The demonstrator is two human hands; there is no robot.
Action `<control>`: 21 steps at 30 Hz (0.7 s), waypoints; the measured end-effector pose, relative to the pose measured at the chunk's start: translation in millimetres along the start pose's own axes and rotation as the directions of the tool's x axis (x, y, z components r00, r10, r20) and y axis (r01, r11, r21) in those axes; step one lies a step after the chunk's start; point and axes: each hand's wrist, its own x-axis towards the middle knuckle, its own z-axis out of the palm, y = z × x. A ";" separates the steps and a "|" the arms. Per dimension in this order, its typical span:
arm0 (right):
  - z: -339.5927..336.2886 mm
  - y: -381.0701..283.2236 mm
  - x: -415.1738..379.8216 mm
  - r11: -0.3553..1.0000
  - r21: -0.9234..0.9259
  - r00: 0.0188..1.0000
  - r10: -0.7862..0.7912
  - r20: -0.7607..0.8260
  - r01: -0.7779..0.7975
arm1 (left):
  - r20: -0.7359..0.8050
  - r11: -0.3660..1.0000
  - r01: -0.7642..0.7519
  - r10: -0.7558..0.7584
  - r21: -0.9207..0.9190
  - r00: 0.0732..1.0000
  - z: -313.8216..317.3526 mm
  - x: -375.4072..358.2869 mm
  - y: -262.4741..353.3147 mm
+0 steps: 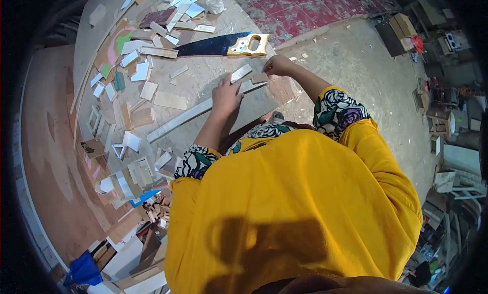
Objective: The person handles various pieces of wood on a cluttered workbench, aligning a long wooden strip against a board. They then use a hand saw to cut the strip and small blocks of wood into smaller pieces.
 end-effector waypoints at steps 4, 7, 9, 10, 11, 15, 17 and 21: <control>9.0 -4.3 -12.1 0.977 -0.127 0.978 -0.183 -0.097 0.170 | -0.167 0.997 0.081 -0.076 0.021 0.983 4.6 -7.7 14.3; 11.8 -3.9 -15.0 0.978 -0.077 0.970 -0.201 -0.139 0.191 | -0.227 0.999 0.039 -0.038 -0.001 0.973 10.2 -4.3 20.1; 11.2 0.4 -15.2 0.972 -0.066 0.963 -0.234 -0.136 0.227 | -0.179 0.998 0.016 -0.028 -0.067 0.983 13.7 -1.6 25.4; 10.7 3.1 -15.2 0.964 -0.056 0.955 -0.264 -0.136 0.258 | -0.191 0.988 0.029 -0.058 -0.152 0.980 15.1 -0.2 29.0; 9.8 6.1 -15.4 0.964 -0.055 0.955 -0.266 -0.133 0.260 | -0.201 0.971 0.039 -0.088 -0.236 0.976 16.1 1.1 32.2; 4.4 23.0 -22.3 0.942 0.041 0.928 -0.320 -0.193 0.333 | -0.232 0.965 0.059 -0.121 -0.256 0.965 11.1 1.0 43.0; 0.9 22.8 -29.3 0.932 0.006 0.916 -0.354 -0.189 0.361 | -0.239 0.958 0.092 -0.159 -0.272 0.958 14.7 2.0 42.5; 0.9 8.4 -42.6 0.945 -0.006 0.931 -0.324 -0.169 0.328 | -0.252 0.968 0.112 -0.169 -0.225 0.953 17.9 5.9 43.4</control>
